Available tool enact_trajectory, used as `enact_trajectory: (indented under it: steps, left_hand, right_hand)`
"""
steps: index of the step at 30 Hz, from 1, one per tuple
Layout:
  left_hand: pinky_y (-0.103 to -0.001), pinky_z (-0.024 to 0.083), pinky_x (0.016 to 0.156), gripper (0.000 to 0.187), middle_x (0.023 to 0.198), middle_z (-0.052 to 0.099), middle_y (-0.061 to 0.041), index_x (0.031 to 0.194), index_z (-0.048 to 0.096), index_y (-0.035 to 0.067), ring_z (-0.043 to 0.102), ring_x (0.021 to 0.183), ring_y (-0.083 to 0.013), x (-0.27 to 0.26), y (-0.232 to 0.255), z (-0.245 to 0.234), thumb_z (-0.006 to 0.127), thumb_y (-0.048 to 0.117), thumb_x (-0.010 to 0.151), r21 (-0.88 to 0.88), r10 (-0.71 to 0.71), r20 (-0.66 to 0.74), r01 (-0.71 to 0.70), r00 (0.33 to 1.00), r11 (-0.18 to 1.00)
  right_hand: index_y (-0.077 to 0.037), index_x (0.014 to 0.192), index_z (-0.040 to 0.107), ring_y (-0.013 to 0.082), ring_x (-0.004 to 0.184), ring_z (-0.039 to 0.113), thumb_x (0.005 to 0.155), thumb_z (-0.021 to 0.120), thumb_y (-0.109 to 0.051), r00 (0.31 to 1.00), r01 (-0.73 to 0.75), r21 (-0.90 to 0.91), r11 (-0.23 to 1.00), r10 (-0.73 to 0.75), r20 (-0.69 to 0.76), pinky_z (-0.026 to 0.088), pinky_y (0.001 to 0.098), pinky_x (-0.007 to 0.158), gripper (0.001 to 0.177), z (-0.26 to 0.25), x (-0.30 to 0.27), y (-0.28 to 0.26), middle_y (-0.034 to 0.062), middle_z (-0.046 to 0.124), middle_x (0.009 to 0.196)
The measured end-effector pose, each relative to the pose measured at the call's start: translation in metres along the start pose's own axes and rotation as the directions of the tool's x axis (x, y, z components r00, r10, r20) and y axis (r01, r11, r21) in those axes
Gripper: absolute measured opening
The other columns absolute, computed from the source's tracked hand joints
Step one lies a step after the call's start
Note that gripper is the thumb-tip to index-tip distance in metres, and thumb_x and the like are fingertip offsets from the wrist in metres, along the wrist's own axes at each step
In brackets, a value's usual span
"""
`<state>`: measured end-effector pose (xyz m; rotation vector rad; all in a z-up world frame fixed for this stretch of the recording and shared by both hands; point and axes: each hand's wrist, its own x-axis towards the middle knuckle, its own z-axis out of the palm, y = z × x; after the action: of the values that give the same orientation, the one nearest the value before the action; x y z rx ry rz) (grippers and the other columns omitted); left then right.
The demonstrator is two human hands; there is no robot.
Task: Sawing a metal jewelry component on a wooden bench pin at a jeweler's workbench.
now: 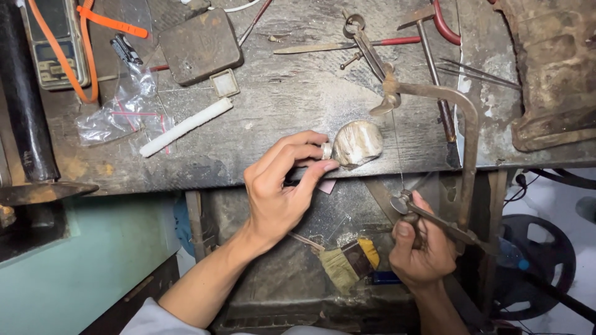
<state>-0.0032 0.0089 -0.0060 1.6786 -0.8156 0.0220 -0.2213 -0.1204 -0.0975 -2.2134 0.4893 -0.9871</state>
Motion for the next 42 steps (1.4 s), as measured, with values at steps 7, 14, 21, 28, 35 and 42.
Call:
enact_trajectory:
  steps: [7,14,21,28,35,42]
  left_hand:
    - [-0.031,0.06,0.083,0.014,0.101,0.074,-0.018,0.091,0.068,-0.001,0.074,0.093,-0.0255,-0.001,-0.002,0.0,0.081,0.003,0.088,0.012,0.017,-0.017,-0.017,1.0,1.0]
    - [-0.028,0.061,0.076,0.018,0.094,0.075,-0.017,0.09,0.066,-0.002,0.075,0.086,-0.0239,-0.004,-0.004,0.0,0.082,0.005,0.086,-0.032,-0.004,-0.005,0.004,1.0,0.999]
    - [-0.029,0.06,0.081,0.016,0.097,0.076,-0.015,0.104,0.073,-0.002,0.074,0.087,-0.0223,-0.004,-0.005,-0.003,0.079,0.005,0.091,-0.031,0.015,0.017,-0.014,1.0,0.999]
    - [-0.026,0.069,0.076,0.022,0.103,0.073,-0.02,0.105,0.072,-0.004,0.073,0.084,-0.0211,-0.002,-0.005,-0.005,0.082,0.002,0.087,-0.059,-0.024,0.017,0.025,1.0,0.998]
    - [-0.026,0.068,0.076,0.024,0.103,0.072,-0.018,0.107,0.071,-0.002,0.072,0.08,-0.019,-0.001,-0.005,-0.006,0.083,0.005,0.087,-0.038,-0.037,0.046,0.038,0.998,0.999]
    - [-0.03,0.059,0.081,0.019,0.104,0.072,-0.014,0.113,0.074,0.001,0.071,0.091,-0.0227,-0.001,-0.006,-0.006,0.077,0.004,0.094,0.05,-0.002,0.048,-0.001,0.999,0.999]
  right_hand:
    - [0.014,0.126,0.061,0.0095,0.056,0.067,0.104,0.061,-0.01,1.0,0.023,0.024,0.999,-0.022,-0.012,0.059,0.0174,0.049,0.033,0.002,-0.006,0.008,0.0138,0.076,0.089]
    - [0.018,0.126,0.06,0.0107,0.058,0.067,0.102,0.062,-0.007,1.0,-0.016,0.017,1.0,0.016,-0.01,0.057,0.0192,0.053,0.035,0.002,-0.003,0.003,0.0222,0.073,0.113]
    - [0.017,0.124,0.06,0.0134,0.06,0.071,0.102,0.062,-0.009,1.0,-0.003,0.044,0.999,0.003,-0.019,0.063,0.0179,0.053,0.034,0.001,-0.007,0.009,0.0212,0.075,0.098]
    - [0.015,0.129,0.061,0.0094,0.056,0.064,0.102,0.062,-0.009,0.995,-0.095,-0.005,0.995,0.095,-0.017,0.054,0.0182,0.053,0.036,0.001,0.002,-0.006,0.0132,0.075,0.091]
    - [0.019,0.125,0.061,0.0107,0.058,0.066,0.1,0.064,-0.006,0.999,-0.037,-0.005,0.999,0.037,-0.015,0.057,0.0184,0.053,0.036,0.002,-0.002,0.002,0.02,0.074,0.108]
    - [0.019,0.121,0.061,0.0125,0.06,0.07,0.099,0.065,-0.006,0.999,-0.015,0.03,0.999,0.016,-0.03,0.062,0.0184,0.056,0.034,0.004,-0.001,0.003,0.0233,0.074,0.11]
